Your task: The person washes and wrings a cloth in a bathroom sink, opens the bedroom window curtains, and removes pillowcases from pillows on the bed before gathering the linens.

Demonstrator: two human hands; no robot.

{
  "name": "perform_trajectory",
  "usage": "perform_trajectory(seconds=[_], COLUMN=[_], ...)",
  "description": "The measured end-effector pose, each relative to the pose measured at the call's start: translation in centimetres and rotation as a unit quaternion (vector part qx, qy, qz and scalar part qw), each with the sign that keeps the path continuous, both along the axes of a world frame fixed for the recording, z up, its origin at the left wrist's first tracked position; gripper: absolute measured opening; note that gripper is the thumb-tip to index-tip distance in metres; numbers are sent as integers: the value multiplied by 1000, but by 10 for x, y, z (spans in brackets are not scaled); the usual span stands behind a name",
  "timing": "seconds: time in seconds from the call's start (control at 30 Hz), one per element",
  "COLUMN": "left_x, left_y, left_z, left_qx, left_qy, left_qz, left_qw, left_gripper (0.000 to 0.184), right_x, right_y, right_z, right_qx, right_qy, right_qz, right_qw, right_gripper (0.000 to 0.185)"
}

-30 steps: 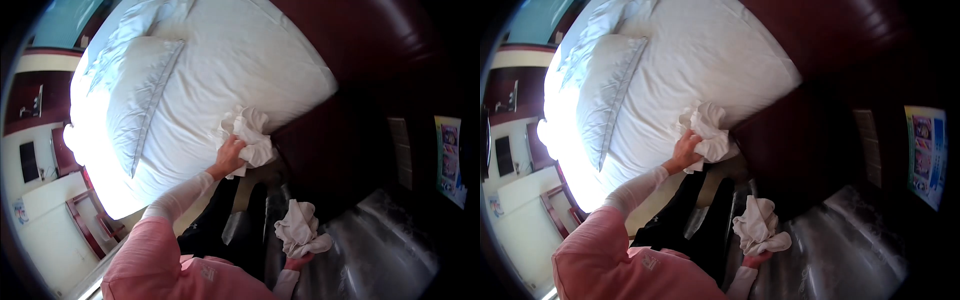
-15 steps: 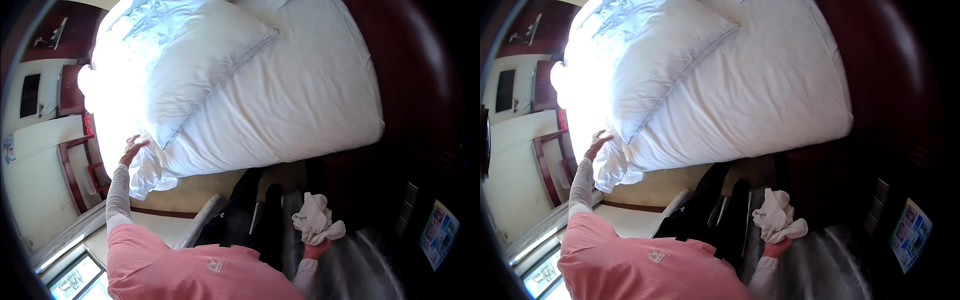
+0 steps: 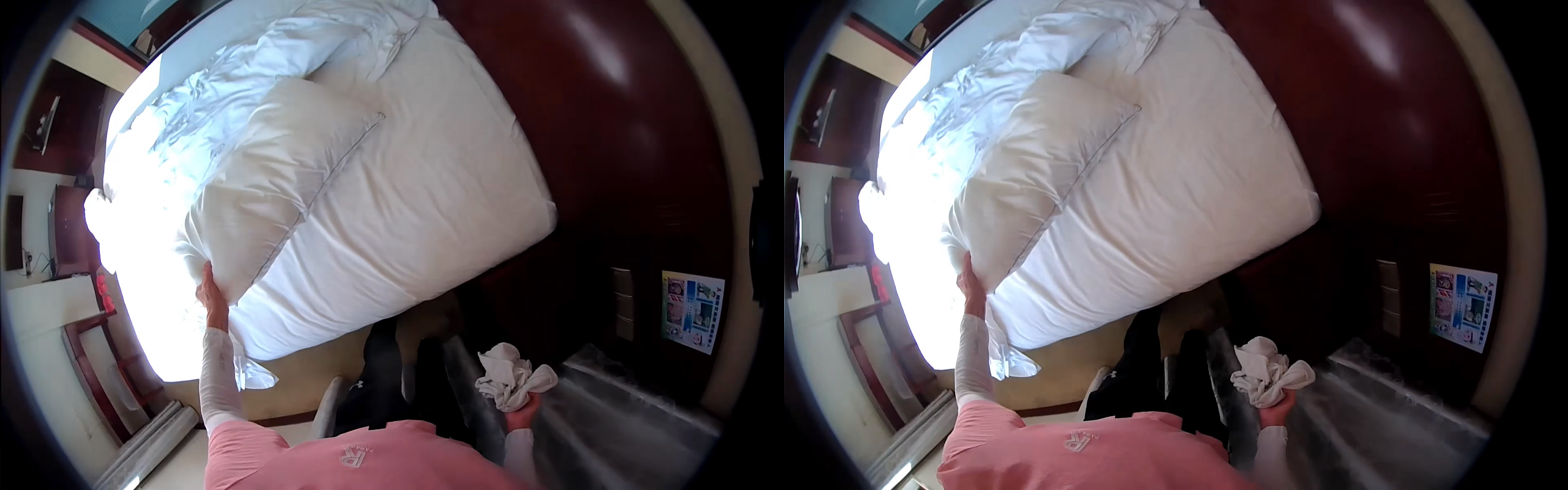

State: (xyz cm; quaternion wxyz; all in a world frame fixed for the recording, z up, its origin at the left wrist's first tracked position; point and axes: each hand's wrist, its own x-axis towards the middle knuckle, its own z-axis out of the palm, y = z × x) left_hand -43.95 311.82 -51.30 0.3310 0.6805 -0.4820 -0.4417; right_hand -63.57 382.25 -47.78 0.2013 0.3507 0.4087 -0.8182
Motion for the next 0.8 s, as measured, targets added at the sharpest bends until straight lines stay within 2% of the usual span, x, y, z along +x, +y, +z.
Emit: perform_trajectory(seconds=[0.07,0.1,0.13,0.2,0.23,0.3,0.4,0.43,0.5,0.57,0.6,0.67,0.7,0.73,0.8], left_x=[-32,-67,-82,-140,-171,-207,-241,-249,-272,-293,-303,-325,-338,-351,-374], left_y=[4,19,14,55,78,117,160,180,228,255,269,304,321,338,372], left_z=[64,114,139,225,260,324,397,420,457,478,484,490,485,479,462], left_qx=[-125,-175,-225,-267,-299,-384,-469,-501,-546,-551,-547,-540,-521,-526,-536], left_qy=[-28,-13,24,20,64,80,34,38,69,75,74,87,107,127,175], left_qz=[-114,-155,-222,-235,-289,-332,-397,-436,-494,-559,-594,-640,-645,-660,-673], left_qw=[985,972,949,934,907,858,788,747,672,615,585,539,549,522,479], left_gripper=[55,50,46,42,42,36,31,30,31,34,36,40,40,40,39], right_x=[2,4,4,3,5,8,7,8,16,28,40,31,28,32,34], right_y=[3,7,10,15,13,9,35,47,66,90,102,103,110,116,124], right_z=[-1,-3,-23,-33,-24,-5,-9,-13,-18,-35,-47,13,2,-10,3], right_qx=[-17,-22,18,33,148,254,249,256,154,268,422,503,270,-2,38], right_qy=[-18,-18,27,59,151,237,269,273,261,361,448,486,318,113,105], right_qz=[-14,-35,-18,7,76,139,97,113,38,53,111,126,25,-87,-89], right_qw=[1000,999,999,998,974,928,925,921,952,892,780,703,908,990,990], right_gripper=[45,44,40,37,37,36,34,39,42,45,47,46,45,44,43])
